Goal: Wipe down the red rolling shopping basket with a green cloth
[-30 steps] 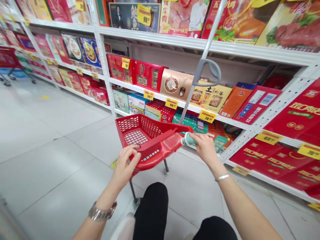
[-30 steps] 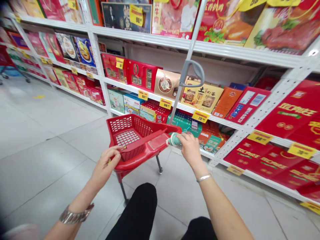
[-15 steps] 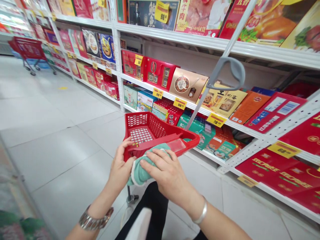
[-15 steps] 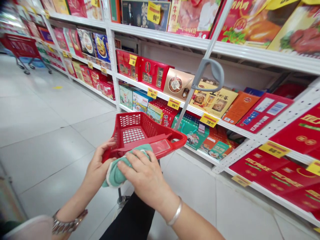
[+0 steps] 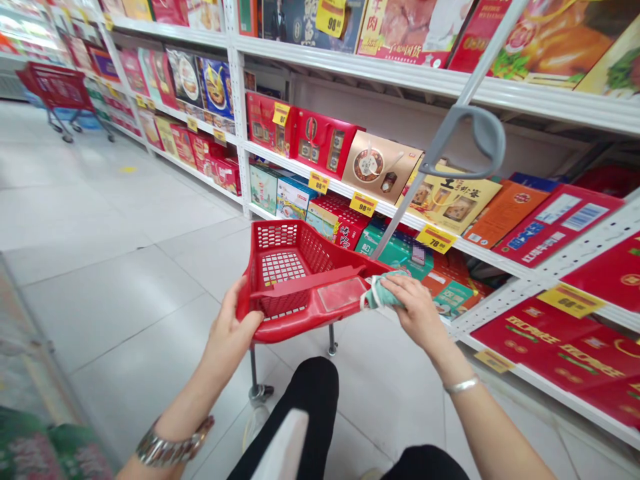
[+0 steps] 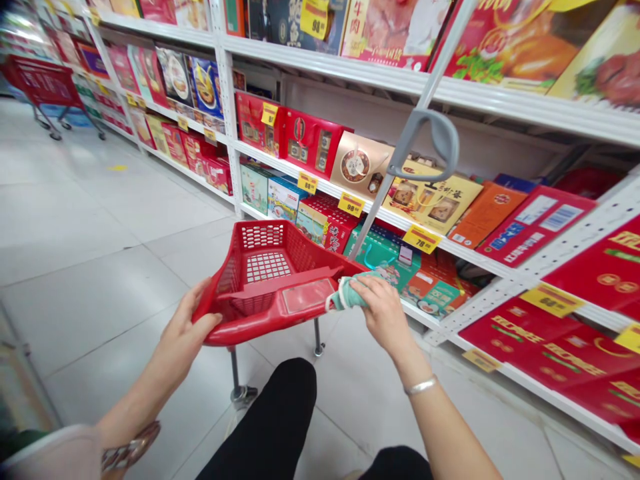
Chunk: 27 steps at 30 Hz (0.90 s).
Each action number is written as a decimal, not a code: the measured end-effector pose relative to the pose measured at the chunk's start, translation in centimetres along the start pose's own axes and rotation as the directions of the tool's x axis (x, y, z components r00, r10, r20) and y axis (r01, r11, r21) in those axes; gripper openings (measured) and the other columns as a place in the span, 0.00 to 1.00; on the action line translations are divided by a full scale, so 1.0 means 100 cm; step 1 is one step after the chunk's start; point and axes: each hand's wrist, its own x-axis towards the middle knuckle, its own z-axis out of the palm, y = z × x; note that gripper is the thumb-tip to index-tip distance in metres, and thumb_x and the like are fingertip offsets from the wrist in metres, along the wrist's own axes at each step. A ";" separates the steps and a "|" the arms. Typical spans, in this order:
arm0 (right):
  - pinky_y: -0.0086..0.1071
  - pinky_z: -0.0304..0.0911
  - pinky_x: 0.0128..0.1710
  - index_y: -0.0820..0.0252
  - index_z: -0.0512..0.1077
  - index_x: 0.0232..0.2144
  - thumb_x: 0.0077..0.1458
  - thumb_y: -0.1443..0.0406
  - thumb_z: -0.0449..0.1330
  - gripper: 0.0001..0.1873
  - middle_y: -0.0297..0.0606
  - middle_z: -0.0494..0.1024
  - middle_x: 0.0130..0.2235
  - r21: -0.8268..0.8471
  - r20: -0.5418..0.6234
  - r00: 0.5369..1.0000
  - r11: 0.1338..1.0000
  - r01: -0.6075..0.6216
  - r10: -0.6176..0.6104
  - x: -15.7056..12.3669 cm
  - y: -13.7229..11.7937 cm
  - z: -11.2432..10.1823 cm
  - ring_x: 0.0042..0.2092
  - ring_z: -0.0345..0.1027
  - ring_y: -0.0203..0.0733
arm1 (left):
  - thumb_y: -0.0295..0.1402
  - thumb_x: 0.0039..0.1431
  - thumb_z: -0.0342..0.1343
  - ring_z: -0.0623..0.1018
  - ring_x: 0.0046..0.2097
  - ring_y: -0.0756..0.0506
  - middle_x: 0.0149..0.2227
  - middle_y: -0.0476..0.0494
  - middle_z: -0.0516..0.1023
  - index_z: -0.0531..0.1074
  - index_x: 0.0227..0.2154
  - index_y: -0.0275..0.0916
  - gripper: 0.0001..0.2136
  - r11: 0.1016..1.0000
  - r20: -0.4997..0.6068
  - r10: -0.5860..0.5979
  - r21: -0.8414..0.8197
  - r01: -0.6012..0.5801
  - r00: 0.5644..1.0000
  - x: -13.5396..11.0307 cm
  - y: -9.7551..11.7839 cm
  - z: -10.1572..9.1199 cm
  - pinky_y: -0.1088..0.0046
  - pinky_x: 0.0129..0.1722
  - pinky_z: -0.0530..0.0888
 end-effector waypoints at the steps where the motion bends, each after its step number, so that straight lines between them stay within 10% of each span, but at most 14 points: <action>1: 0.48 0.67 0.54 0.53 0.76 0.57 0.61 0.74 0.53 0.26 0.45 0.80 0.55 -0.003 -0.003 1.000 1.000 -0.027 0.027 -0.004 0.016 -0.001 0.57 0.70 0.52 | 0.39 0.48 0.57 0.80 0.53 0.37 0.56 0.38 0.79 0.65 0.64 0.39 0.36 1.000 0.013 -0.004 -0.015 0.004 1.000 0.001 0.001 -0.001 0.63 0.49 0.78; 6: 0.51 0.69 0.51 0.56 0.78 0.54 0.57 0.74 0.53 0.26 0.48 0.82 0.49 -0.076 -0.116 0.982 0.984 -0.159 0.150 -0.009 0.037 -0.015 0.50 0.73 0.54 | 0.37 0.46 0.57 0.81 0.49 0.37 0.59 0.37 0.77 0.67 0.60 0.40 0.34 0.995 0.061 -0.022 -0.097 0.028 0.998 0.012 0.003 -0.011 0.65 0.40 0.79; 17: 0.50 0.58 0.62 0.51 0.74 0.59 0.62 0.75 0.57 0.26 0.45 0.73 0.64 0.025 -0.026 0.973 0.973 0.231 -0.230 0.045 -0.153 0.021 0.66 0.62 0.53 | 0.38 0.44 0.59 0.81 0.49 0.37 0.57 0.39 0.79 0.70 0.52 0.41 0.28 0.994 0.125 0.050 -0.104 -0.037 0.991 0.045 -0.002 -0.023 0.63 0.41 0.79; 27: 0.47 0.64 0.58 0.48 0.75 0.58 0.65 0.75 0.57 0.25 0.44 0.77 0.59 -0.031 -0.099 0.983 0.988 0.151 -0.153 0.011 -0.088 0.011 0.64 0.64 0.50 | 0.39 0.41 0.62 0.80 0.40 0.40 0.49 0.43 0.82 0.73 0.50 0.43 0.28 0.997 0.205 0.024 -0.082 -0.008 0.979 0.065 -0.002 -0.034 0.67 0.34 0.75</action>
